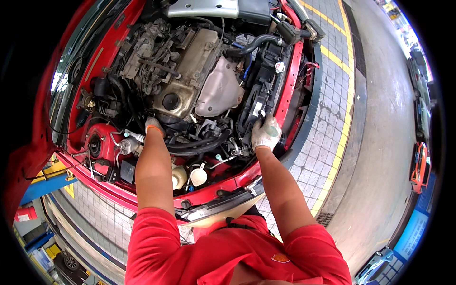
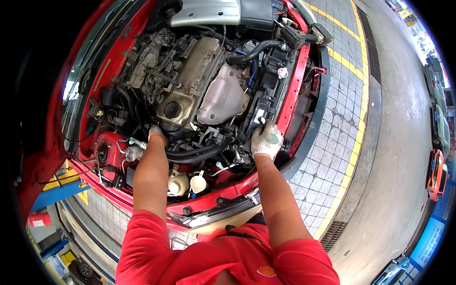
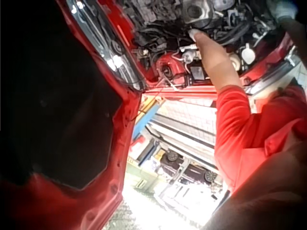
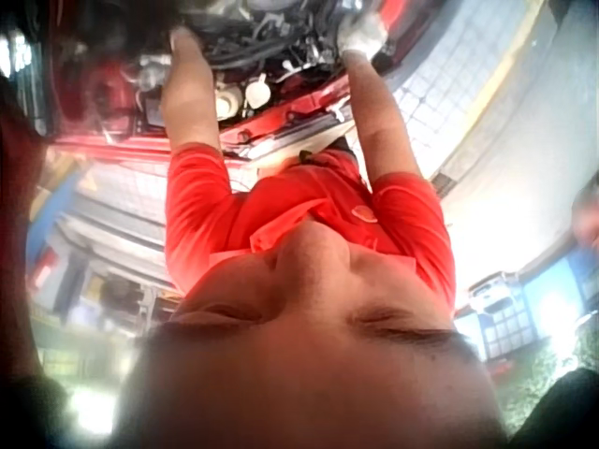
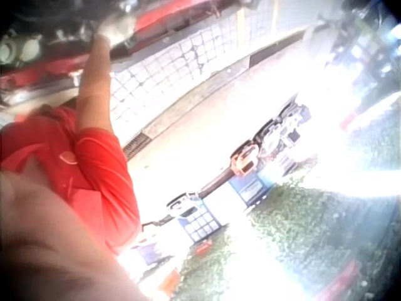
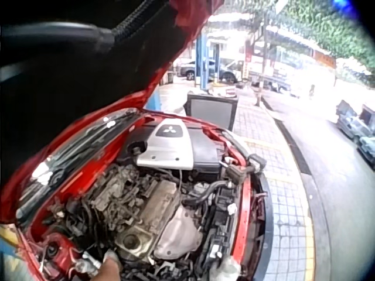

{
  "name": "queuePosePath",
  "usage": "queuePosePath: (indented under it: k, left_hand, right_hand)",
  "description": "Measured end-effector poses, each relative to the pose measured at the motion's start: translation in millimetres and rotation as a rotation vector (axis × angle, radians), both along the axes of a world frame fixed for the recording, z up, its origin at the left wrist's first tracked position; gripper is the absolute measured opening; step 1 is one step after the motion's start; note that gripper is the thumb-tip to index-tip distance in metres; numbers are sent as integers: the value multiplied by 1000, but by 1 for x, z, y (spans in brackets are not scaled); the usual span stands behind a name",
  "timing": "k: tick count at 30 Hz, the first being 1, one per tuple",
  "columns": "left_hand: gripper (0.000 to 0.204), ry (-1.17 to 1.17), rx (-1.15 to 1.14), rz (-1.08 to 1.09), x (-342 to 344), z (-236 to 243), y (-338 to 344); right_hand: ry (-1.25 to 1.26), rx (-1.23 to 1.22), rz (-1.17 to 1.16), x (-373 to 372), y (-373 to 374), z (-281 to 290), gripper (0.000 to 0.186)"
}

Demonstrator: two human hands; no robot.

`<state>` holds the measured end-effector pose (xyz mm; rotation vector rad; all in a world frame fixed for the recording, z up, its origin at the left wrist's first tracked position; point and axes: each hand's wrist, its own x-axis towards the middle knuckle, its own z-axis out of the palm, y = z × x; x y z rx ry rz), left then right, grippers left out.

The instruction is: The person works under the hood of a red car, manipulating hoses and components within the engine bay. They then move to the underside of the vehicle to work on the suspension or brake assembly, using a flashlight to illuminate the area.

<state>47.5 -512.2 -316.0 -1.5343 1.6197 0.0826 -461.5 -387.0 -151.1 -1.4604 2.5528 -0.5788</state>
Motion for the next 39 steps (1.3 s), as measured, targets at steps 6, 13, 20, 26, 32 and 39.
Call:
queuePosePath:
  k: [6, 13, 20, 26, 32, 39]
  left_hand:
    - [48, 64, 93, -6, -134, 69, -3]
    - [75, -159, 109, -153, -47, -36, -15]
    - [65, -171, 356, -355, -69, -39, -17]
    - [69, -224, 241, -282, -64, -21, -15]
    - [63, -149, 142, -136, -71, 17, -11]
    - [58, -97, 109, -142, -113, 40, -4]
  right_hand:
    - [98, 25, -127, -38, 21, -14, 32]
    - [94, 155, -92, -27, 13, -8, 36]
    - [0, 79, -78, -42, 20, 8, 30]
    - [-22, 55, -73, -35, 11, 12, 28]
    - [-31, 10, -84, -26, 12, 8, 27]
    - [35, 62, -94, -37, 18, 1, 29]
